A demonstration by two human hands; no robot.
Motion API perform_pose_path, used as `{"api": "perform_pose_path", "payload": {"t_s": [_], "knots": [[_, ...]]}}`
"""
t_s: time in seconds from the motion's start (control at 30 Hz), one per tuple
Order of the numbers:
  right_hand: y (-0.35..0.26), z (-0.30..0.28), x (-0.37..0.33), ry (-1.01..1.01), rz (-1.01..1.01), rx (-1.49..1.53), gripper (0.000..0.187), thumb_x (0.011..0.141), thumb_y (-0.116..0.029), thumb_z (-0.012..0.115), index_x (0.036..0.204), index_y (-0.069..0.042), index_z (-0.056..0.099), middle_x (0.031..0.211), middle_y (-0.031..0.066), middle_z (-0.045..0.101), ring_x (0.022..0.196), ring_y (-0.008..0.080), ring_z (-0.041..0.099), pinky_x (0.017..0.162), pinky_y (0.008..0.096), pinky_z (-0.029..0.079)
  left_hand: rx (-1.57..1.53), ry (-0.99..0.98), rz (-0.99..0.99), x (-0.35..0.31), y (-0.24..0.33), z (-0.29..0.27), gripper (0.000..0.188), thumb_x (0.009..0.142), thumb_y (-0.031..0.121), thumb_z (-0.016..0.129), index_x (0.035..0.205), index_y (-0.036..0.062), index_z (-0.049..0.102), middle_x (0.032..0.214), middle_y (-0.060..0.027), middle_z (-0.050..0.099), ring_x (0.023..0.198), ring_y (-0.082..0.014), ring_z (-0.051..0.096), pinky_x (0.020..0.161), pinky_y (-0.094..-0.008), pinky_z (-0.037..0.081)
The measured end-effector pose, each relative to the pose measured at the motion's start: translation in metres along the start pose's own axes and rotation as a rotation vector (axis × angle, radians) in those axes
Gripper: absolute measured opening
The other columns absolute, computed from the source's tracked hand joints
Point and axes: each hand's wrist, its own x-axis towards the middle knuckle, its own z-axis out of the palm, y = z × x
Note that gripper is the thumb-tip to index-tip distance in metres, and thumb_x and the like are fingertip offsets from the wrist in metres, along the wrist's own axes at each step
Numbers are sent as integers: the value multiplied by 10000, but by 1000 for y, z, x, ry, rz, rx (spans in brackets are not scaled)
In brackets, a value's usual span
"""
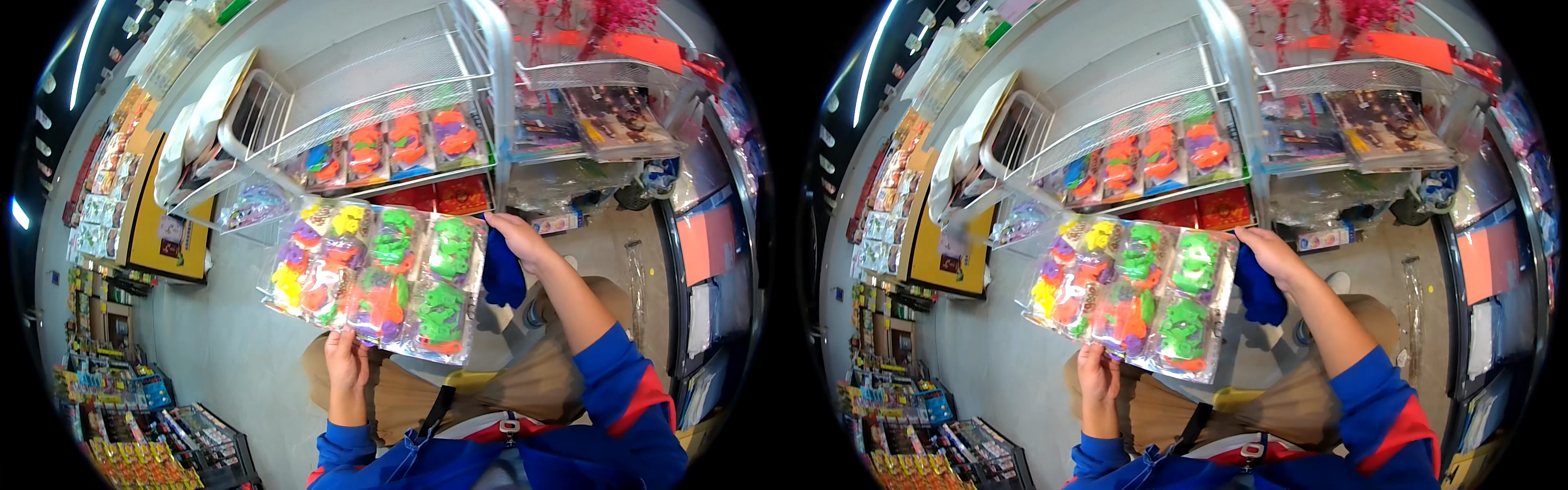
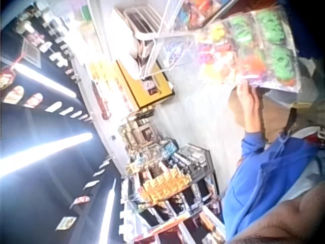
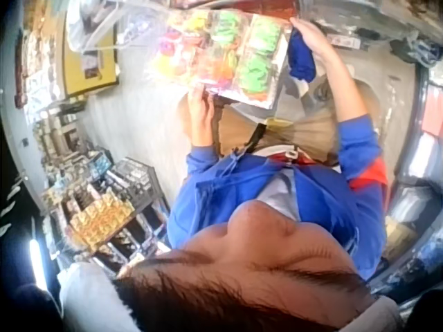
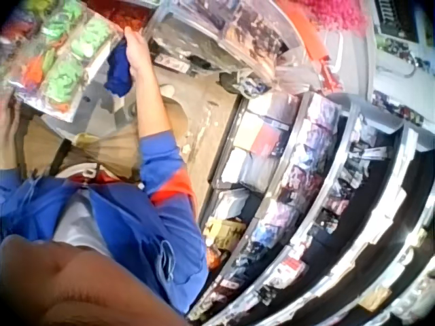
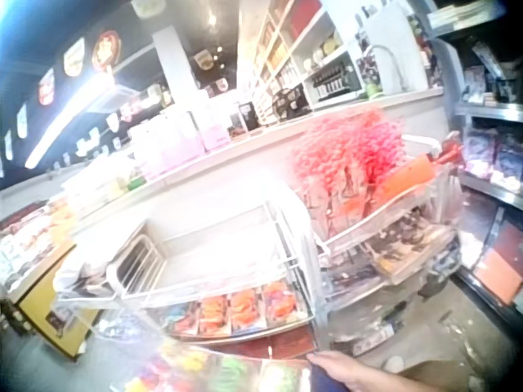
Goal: The person wipes a metal wire shelving unit with a blue cloth, cleaning the surfaces and edges. They then pick up and wipe various small items, including colorful plastic toys and packaged goods, before placing them back on the shelves.
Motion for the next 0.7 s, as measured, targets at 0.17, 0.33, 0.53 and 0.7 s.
{"api": "perform_pose_path", "payload": {"t_s": [0.17,0.33,0.53,0.7], "knots": [[32,13,9,-71,-64,-210,362,979,-363,513,1012,-41,675,951,12,640,911,112,531,850,252,392,114,6,-29,-7,-11,-31,183,946,86,549,1102,-1,589,962,-41,666,768,-101,622,656,-231,492],[40,17,11,-134,-122,-225,263,975,-283,518,874,-76,644,840,-40,599,822,73,506,784,232,391,274,146,-4,-15,-20,-25,142,963,130,560,1021,13,615,896,-19,635,717,-67,569,614,-211,464],[54,11,19,-136,-73,-227,281,975,-283,508,845,-73,641,813,-35,605,777,79,507,766,245,393,60,156,-106,-16,-20,-21,206,977,121,524,1134,-7,563,1015,-66,647,819,-124,640,738,-277,548],[56,6,25,198,-259,-765,256,912,-280,576,877,-33,633,785,11,626,709,122,560,696,301,456,35,172,-112,-16,-23,-21,198,973,113,527,1122,-13,559,1021,-77,655,810,-128,647,728,-288,555]]}}
